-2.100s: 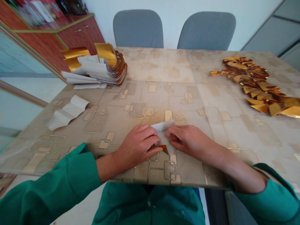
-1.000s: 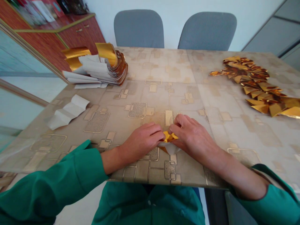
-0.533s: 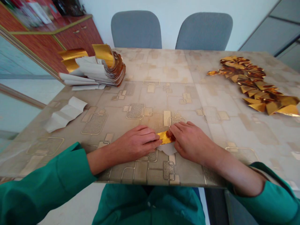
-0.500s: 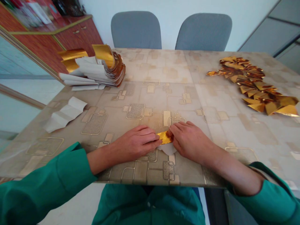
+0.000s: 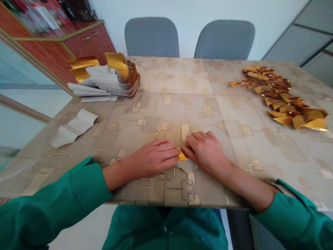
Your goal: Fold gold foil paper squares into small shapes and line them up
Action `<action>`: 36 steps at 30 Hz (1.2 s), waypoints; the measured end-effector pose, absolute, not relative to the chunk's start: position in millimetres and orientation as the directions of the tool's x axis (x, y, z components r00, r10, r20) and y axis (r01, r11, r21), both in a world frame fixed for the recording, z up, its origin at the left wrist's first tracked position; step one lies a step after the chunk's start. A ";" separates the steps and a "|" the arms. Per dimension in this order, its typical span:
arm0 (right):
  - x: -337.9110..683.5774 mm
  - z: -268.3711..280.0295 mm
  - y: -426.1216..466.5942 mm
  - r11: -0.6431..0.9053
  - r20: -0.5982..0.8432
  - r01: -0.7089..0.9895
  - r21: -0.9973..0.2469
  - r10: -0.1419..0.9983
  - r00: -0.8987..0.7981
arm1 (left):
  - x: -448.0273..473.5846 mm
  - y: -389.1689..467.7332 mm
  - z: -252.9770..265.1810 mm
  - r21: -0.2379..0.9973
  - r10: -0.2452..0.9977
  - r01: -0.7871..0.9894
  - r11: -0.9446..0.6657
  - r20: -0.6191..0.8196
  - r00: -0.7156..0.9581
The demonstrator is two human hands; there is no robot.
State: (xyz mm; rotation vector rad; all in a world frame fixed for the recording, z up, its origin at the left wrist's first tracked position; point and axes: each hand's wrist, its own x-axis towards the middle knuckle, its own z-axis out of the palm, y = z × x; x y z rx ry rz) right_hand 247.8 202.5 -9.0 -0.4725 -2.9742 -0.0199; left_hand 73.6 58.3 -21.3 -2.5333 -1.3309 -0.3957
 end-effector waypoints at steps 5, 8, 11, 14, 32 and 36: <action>244.2 -16.7 208.2 0.939 0.171 0.340 0.052 0.327 -0.929 | 70.4 56.9 -24.6 -0.049 0.774 0.825 -0.562 0.321 0.546; 245.8 -15.9 211.1 0.936 0.169 0.344 0.076 0.328 -0.929 | 66.6 54.7 -25.6 -0.028 0.780 0.821 -0.570 0.296 0.551; 247.2 -10.8 210.7 0.949 0.230 0.312 0.040 0.295 -0.927 | 65.7 54.2 -24.4 -0.032 0.792 0.831 -0.555 0.288 0.539; 247.6 -6.0 207.9 0.989 0.273 0.121 -0.087 0.140 -0.952 | 69.2 56.0 -21.8 -0.087 0.812 0.865 -0.494 0.310 0.495; 254.6 -1.5 212.2 0.902 0.154 -0.093 -0.421 -0.030 -0.988 | 85.0 69.6 -28.0 0.019 0.901 0.946 -0.323 0.311 0.302; 256.5 -4.1 217.5 0.925 0.133 -0.071 -0.372 -0.022 -0.991 | 80.0 69.4 -21.1 0.099 0.898 0.919 -0.381 0.275 0.343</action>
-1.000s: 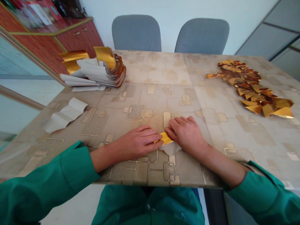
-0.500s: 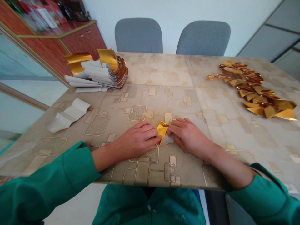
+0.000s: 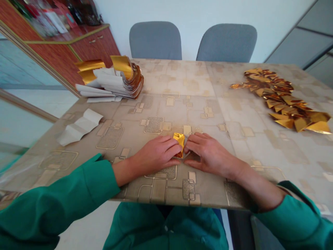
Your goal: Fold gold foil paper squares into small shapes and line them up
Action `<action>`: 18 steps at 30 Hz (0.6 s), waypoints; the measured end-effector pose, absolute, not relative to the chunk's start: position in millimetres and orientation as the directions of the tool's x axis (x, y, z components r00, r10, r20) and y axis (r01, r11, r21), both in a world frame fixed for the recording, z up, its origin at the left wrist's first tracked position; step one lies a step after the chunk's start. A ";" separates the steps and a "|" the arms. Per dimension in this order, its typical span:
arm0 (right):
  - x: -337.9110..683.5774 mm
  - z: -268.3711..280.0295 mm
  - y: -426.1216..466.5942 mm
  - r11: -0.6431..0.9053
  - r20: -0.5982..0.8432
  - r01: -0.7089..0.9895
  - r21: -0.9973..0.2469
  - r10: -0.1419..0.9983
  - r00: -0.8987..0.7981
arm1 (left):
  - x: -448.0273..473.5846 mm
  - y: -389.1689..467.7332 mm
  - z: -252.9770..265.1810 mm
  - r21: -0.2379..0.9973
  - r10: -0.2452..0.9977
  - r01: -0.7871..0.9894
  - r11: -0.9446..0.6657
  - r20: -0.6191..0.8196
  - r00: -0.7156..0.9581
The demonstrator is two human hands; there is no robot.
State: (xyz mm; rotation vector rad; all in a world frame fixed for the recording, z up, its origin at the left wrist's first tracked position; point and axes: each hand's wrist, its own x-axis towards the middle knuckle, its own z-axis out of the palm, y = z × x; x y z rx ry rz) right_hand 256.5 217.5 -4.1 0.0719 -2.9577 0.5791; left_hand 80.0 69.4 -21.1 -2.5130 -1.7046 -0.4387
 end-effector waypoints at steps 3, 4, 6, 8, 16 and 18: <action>257.0 -3.3 221.2 0.931 0.105 -0.086 -0.354 -0.052 -0.993 | 63.2 70.2 -9.6 0.194 0.855 0.838 -0.511 0.214 0.472; 256.9 -2.5 222.0 0.932 0.093 -0.091 -0.352 -0.062 -0.994 | 58.3 70.9 -6.0 0.218 0.843 0.817 -0.534 0.215 0.494; 256.9 -0.7 223.6 0.932 0.078 -0.103 -0.347 -0.081 -0.994 | 52.8 73.3 -1.2 0.222 0.816 0.788 -0.575 0.222 0.533; 257.2 0.9 225.8 0.934 0.090 -0.123 -0.335 -0.098 -0.991 | 54.1 76.6 -0.5 0.171 0.808 0.794 -0.583 0.220 0.546; 261.6 9.4 231.3 0.931 0.048 -0.114 -0.348 -0.103 -0.993 | 64.7 78.1 -15.2 -0.160 0.771 0.824 -0.544 0.291 0.566; 261.4 9.6 228.2 0.920 0.043 -0.127 -0.371 -0.120 -0.992 | 62.0 75.8 -17.3 -0.161 0.746 0.815 -0.557 0.333 0.576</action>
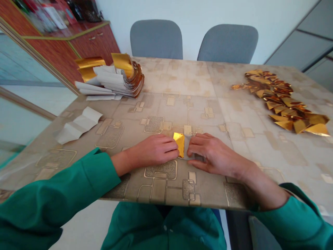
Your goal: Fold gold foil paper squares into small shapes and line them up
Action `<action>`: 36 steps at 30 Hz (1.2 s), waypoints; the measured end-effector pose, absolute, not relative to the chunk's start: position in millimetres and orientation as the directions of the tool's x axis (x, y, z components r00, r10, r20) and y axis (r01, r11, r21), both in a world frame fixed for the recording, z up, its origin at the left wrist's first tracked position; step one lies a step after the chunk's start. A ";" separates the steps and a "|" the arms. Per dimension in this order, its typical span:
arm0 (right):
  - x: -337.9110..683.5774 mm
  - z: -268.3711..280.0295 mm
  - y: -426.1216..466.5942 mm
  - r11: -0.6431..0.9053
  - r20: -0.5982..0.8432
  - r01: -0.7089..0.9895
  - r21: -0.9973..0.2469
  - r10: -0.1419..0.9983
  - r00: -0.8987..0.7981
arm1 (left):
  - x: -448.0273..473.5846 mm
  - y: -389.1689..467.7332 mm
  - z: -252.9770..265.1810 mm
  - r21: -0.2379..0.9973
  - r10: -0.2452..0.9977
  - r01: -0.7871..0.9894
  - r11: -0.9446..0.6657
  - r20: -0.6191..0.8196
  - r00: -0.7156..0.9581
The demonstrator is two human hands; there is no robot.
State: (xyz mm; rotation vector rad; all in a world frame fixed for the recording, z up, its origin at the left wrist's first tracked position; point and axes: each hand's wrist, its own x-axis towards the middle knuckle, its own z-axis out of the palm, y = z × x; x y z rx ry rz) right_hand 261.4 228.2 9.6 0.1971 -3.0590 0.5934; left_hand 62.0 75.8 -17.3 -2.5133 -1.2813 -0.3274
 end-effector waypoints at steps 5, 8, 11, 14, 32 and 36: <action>257.8 0.1 213.7 0.931 0.074 -0.065 -0.358 -0.042 -0.996 | 67.1 74.9 -23.9 0.006 0.784 0.844 -0.537 0.371 0.497; 256.9 -5.2 207.5 0.937 0.072 0.010 -0.350 0.037 -0.997 | 77.2 75.5 -27.8 0.165 0.849 0.875 -0.454 0.378 0.370; 258.1 -4.9 206.3 0.919 0.040 0.039 -0.392 0.060 -0.997 | 82.4 76.3 -27.6 0.370 0.909 0.855 -0.363 0.344 0.237; 259.1 -2.0 206.3 0.906 0.009 0.064 -0.418 0.075 -0.997 | 80.8 78.5 -24.8 0.499 0.952 0.823 -0.270 0.269 0.150; 254.2 -19.1 202.0 0.883 0.062 0.216 -0.416 0.264 -0.962 | 72.4 83.1 -24.3 0.578 0.990 0.813 -0.066 0.141 -0.020; 254.0 -18.6 200.7 0.912 0.080 0.189 -0.365 0.233 -0.969 | 69.3 81.7 -23.8 0.591 0.989 0.804 -0.062 0.143 -0.029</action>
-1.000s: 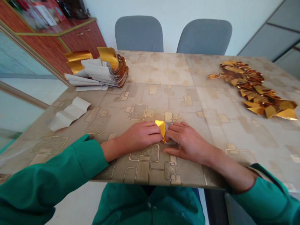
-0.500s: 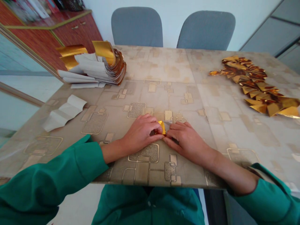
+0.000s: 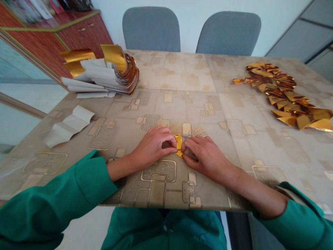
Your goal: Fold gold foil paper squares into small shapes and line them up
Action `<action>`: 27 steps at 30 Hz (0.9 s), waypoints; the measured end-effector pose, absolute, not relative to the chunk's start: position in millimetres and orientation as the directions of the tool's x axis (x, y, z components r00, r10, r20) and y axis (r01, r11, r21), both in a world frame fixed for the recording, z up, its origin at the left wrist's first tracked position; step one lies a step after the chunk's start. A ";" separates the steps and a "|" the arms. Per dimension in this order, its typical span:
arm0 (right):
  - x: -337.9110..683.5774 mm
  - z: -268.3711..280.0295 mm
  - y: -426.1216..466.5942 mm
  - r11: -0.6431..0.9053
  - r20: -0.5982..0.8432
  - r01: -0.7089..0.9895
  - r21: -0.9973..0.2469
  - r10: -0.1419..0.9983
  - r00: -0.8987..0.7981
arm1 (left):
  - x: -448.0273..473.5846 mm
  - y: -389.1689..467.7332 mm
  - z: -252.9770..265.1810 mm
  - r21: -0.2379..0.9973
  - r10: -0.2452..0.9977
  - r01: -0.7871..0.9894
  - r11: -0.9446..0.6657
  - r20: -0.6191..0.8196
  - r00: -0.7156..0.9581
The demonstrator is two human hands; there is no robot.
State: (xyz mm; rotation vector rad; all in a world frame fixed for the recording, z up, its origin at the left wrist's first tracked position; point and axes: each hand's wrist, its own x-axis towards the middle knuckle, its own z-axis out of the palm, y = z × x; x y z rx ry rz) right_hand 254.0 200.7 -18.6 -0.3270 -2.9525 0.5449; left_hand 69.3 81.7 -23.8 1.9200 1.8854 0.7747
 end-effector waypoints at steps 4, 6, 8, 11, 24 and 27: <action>251.3 -18.2 195.6 0.940 0.079 0.233 -0.250 0.260 -0.962 | 69.9 79.9 -25.9 0.506 0.971 0.846 -0.167 0.234 0.051; 250.0 -17.6 193.3 0.947 0.077 0.246 -0.207 0.267 -0.961 | 73.1 78.0 -26.4 0.357 0.935 0.899 -0.254 0.327 0.135; 249.1 -17.0 191.9 0.951 0.076 0.252 -0.180 0.269 -0.960 | 77.5 75.3 -26.0 0.140 0.882 0.932 -0.335 0.394 0.258; 248.6 -16.6 191.3 0.955 0.066 0.254 -0.152 0.266 -0.962 | 81.9 69.6 -24.1 -0.097 0.806 0.891 -0.443 0.392 0.443; 248.2 -17.2 193.2 0.948 0.035 0.243 -0.205 0.256 -0.966 | 63.0 41.1 -20.7 -0.138 0.833 0.878 -0.459 0.278 0.479; 247.8 -16.1 194.1 0.946 0.023 0.232 -0.227 0.243 -0.970 | 60.3 40.1 -20.3 -0.131 0.847 0.889 -0.438 0.270 0.457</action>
